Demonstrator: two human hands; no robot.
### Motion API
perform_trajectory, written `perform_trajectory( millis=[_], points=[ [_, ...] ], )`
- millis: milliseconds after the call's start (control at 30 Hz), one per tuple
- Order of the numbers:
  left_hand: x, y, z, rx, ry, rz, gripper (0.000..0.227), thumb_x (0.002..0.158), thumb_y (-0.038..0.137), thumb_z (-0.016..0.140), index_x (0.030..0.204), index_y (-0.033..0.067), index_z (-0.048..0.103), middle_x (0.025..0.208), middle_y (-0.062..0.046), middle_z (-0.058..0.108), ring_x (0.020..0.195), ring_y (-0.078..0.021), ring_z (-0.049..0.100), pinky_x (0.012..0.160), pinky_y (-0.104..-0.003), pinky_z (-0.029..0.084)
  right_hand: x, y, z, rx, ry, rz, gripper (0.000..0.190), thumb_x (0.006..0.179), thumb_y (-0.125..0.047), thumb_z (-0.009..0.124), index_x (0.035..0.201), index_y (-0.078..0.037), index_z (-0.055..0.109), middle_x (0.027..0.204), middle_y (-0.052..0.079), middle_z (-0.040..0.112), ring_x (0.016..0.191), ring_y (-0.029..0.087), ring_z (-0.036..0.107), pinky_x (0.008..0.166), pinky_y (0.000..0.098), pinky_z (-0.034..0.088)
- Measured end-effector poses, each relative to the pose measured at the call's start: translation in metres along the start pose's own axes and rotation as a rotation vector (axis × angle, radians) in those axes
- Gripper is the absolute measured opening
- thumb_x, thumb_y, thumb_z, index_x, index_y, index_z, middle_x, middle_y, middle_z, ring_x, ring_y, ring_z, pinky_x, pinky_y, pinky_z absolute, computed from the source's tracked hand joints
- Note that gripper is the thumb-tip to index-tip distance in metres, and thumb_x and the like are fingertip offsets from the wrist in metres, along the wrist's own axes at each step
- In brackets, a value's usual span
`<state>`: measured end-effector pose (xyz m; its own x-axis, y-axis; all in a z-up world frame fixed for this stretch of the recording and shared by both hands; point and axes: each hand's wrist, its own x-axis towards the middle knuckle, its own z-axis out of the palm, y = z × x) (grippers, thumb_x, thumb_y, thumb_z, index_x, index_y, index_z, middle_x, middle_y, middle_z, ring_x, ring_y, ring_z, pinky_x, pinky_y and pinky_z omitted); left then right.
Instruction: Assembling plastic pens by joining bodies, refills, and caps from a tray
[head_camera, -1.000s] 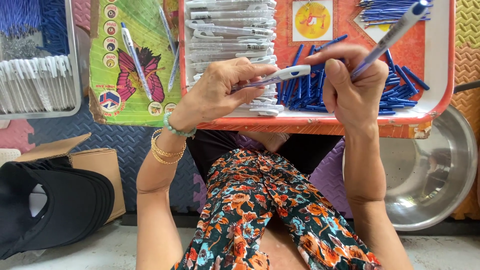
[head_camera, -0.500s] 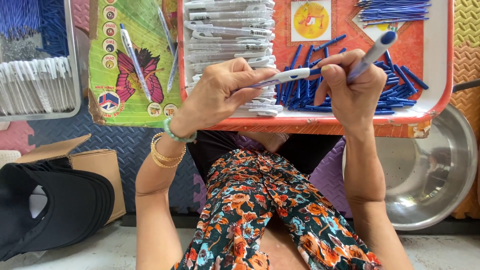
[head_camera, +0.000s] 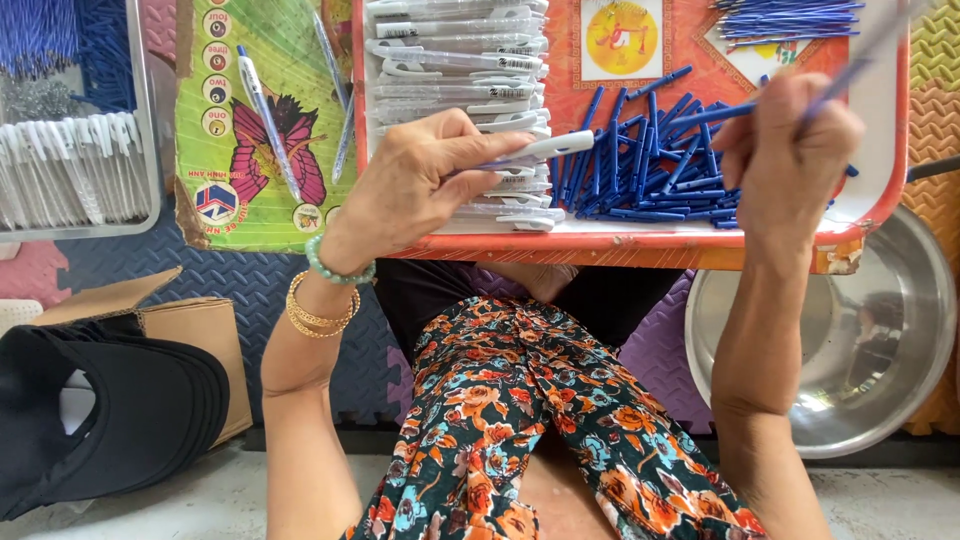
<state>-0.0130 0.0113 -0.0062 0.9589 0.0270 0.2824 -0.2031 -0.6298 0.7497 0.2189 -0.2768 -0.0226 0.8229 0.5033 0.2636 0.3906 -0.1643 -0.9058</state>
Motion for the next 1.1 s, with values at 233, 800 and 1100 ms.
perform_trajectory(
  millis=[233, 800, 1100],
  points=[
    [0.017, 0.003, 0.002, 0.427, 0.005, 0.018, 0.034, 0.106, 0.013, 0.081, 0.139, 0.0224, 0.079, 0.102, 0.001, 0.074, 0.075, -0.0217, 0.070, 0.059, -0.040, 0.055, -0.009, 0.024, 0.006, -0.456, -0.399, 0.054, 0.052, 0.130, -0.034, 0.063, 0.088, -0.006, 0.075, 0.081, 0.002, 0.074, 0.066, 0.013, 0.062, 0.068, 0.0366, 0.049],
    [0.080, 0.053, 0.006, 1.133, 0.219, 0.364, 0.025, 0.091, 0.010, 0.083, 0.077, 0.0232, 0.067, 0.079, 0.004, 0.064, 0.069, -0.0208, 0.061, 0.078, -0.037, 0.048, -0.009, 0.012, 0.052, 0.792, -0.469, 0.497, 0.036, 0.114, -0.022, 0.065, 0.143, -0.001, 0.067, 0.118, 0.021, 0.081, 0.082, 0.019, 0.081, 0.067, 0.0240, 0.068],
    [0.063, 0.048, -0.017, 1.074, 0.146, 0.274, 0.011, 0.104, 0.022, 0.084, 0.101, 0.0297, 0.076, 0.100, 0.009, 0.070, 0.077, -0.0182, 0.068, 0.059, -0.033, 0.051, -0.010, 0.006, 0.043, 0.636, -0.333, 0.382, 0.032, 0.118, -0.034, 0.059, 0.103, -0.007, 0.067, 0.095, 0.013, 0.079, 0.060, 0.015, 0.074, 0.036, 0.0193, 0.041]
  ],
)
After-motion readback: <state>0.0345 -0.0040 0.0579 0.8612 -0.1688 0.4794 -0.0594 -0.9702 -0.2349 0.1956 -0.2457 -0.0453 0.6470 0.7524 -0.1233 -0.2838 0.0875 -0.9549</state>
